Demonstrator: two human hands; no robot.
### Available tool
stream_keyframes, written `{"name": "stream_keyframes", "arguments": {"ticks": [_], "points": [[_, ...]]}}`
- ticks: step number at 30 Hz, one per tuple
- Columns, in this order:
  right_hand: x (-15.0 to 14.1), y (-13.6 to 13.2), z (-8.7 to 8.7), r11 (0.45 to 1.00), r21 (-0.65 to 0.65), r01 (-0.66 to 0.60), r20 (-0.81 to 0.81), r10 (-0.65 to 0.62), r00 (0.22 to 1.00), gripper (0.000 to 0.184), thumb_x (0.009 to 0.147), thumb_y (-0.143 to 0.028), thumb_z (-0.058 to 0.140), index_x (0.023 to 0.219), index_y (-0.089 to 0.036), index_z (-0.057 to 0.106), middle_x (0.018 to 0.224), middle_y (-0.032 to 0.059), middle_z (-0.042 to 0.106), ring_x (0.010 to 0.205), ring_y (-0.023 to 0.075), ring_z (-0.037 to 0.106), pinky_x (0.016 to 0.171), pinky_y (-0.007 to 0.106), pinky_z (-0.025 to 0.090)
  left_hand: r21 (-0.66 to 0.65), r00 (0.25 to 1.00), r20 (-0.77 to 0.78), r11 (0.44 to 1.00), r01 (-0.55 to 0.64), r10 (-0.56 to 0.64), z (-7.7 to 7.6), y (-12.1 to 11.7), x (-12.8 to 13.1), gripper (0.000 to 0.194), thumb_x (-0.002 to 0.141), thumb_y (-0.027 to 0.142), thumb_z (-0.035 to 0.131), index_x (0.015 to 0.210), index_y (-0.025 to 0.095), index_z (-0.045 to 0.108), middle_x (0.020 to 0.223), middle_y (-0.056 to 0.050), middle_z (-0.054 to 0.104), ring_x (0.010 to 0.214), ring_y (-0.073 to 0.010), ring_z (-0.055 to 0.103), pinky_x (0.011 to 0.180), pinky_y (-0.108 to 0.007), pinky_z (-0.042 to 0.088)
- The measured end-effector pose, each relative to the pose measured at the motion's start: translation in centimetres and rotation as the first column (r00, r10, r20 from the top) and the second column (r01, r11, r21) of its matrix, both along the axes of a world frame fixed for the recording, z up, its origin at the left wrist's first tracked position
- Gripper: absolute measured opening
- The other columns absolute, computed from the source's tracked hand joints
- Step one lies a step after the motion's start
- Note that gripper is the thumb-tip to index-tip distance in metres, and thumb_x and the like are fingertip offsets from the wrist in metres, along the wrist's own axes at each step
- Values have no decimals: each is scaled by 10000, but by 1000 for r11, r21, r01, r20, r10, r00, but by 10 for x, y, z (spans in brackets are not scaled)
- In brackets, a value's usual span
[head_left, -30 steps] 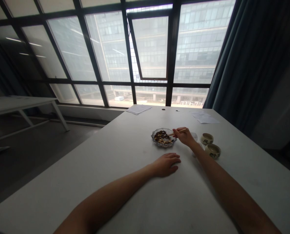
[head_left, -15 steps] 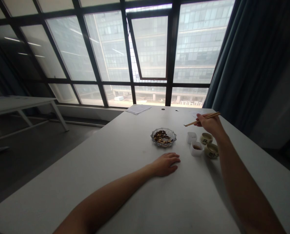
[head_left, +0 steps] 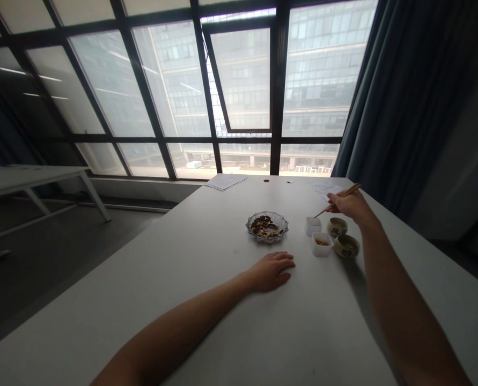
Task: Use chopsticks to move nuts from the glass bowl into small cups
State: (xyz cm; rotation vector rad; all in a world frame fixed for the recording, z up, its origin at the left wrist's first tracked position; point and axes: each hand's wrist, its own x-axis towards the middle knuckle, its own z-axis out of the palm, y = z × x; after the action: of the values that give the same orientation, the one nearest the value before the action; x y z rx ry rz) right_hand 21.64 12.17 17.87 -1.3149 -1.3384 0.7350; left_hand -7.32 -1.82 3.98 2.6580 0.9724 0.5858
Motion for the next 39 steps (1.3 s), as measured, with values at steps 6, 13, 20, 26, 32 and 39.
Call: {"name": "stream_keyframes", "arguments": {"ticks": [6,13,20,26,32,39], "points": [[-23,-12,6,993,114,-38,-88,49,995,224,873,-239,786,703,-133,688,612,96,733,554,206,750,524,238,643,-1,1000,3,1000,-3,3,-2,1,0,371,966,280,602,1332,221,619,1471,-101,575,1396,-271,503,1196,-409,383],[-75,-21,-11,922,178,-344,67,337,939,349,868,-465,774,764,-133,745,690,108,760,632,213,760,565,244,623,10,1000,11,1000,4,-4,-2,1,0,367,968,281,596,1331,231,615,1474,-94,572,1391,-266,508,1200,-406,376],[-115,-17,-58,843,119,-525,135,510,849,443,822,-580,734,645,-177,683,608,80,722,604,234,746,523,260,578,22,1000,17,1000,10,-10,-2,0,1,365,966,272,595,1328,225,615,1468,-93,577,1390,-260,510,1195,-393,379],[-124,-10,-80,860,96,-501,85,494,865,385,811,-535,729,638,-195,677,596,66,723,605,246,747,502,274,571,21,1000,18,1000,5,-5,-4,1,1,364,964,283,596,1322,222,622,1482,-93,569,1395,-267,507,1196,-404,376],[-129,-9,-85,901,55,-430,-25,431,902,407,802,-557,731,609,-205,665,635,66,741,600,235,748,544,287,608,22,1000,20,1000,1,-1,-4,0,1,363,964,283,593,1321,223,624,1481,-90,570,1387,-263,515,1199,-401,373],[-131,-9,-82,925,43,-378,-70,381,922,388,832,-515,727,607,-204,675,622,82,739,586,242,749,545,300,627,25,1000,20,1000,8,-9,-3,0,0,364,965,286,586,1323,229,618,1476,-89,573,1384,-259,518,1200,-392,371]]}}
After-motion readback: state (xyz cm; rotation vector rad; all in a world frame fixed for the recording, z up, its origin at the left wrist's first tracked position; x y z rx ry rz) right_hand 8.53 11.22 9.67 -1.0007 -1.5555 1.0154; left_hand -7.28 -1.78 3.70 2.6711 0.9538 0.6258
